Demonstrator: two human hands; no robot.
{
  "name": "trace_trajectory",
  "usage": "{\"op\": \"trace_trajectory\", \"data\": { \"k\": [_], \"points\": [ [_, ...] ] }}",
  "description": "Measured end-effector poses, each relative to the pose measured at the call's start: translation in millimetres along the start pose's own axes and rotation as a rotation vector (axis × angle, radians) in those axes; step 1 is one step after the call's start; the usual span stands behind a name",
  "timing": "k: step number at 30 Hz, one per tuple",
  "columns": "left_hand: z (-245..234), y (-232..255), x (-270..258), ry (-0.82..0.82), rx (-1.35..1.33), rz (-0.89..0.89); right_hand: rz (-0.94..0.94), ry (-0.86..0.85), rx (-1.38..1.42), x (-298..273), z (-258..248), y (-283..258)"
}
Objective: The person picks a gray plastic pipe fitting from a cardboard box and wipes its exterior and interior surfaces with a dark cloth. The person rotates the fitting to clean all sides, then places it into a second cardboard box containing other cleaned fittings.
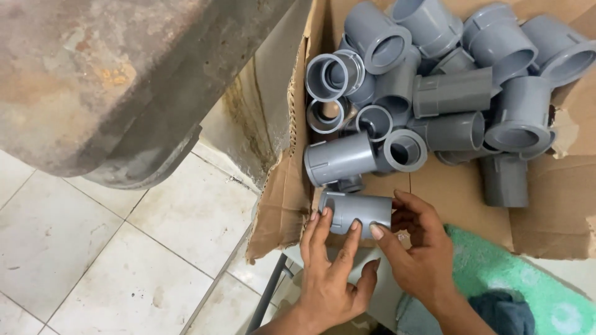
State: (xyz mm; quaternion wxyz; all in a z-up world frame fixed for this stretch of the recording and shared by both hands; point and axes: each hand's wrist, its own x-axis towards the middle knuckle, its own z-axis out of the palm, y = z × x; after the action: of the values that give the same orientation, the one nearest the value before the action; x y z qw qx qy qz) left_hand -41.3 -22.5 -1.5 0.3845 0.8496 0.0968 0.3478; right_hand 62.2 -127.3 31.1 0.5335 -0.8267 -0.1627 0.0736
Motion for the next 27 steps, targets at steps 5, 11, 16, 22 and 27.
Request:
{"op": "trace_trajectory", "data": {
  "k": [5, 11, 16, 22, 27],
  "points": [
    [0.6, -5.8, -4.2, 0.020, -0.001, 0.042, -0.038, 0.002, 0.017, -4.3, 0.6, 7.9],
    [2.6, -16.3, -12.3, 0.040, 0.000, 0.054, -0.141, -0.042, -0.012, -12.5, 1.4, 22.1],
    [5.3, -15.1, -15.0, 0.036, 0.002, 0.049, -0.228, -0.044, -0.030, -13.3, -1.5, 25.7],
    [12.1, -2.6, -13.4, -0.035, -0.014, 0.090, -0.134, 0.006, -0.138, -22.3, -23.8, 23.2],
    [29.0, 18.5, -15.2, -0.076, -0.077, 0.148, -0.131, 0.099, -0.203, -39.6, -55.7, 30.5]
  ]
}}
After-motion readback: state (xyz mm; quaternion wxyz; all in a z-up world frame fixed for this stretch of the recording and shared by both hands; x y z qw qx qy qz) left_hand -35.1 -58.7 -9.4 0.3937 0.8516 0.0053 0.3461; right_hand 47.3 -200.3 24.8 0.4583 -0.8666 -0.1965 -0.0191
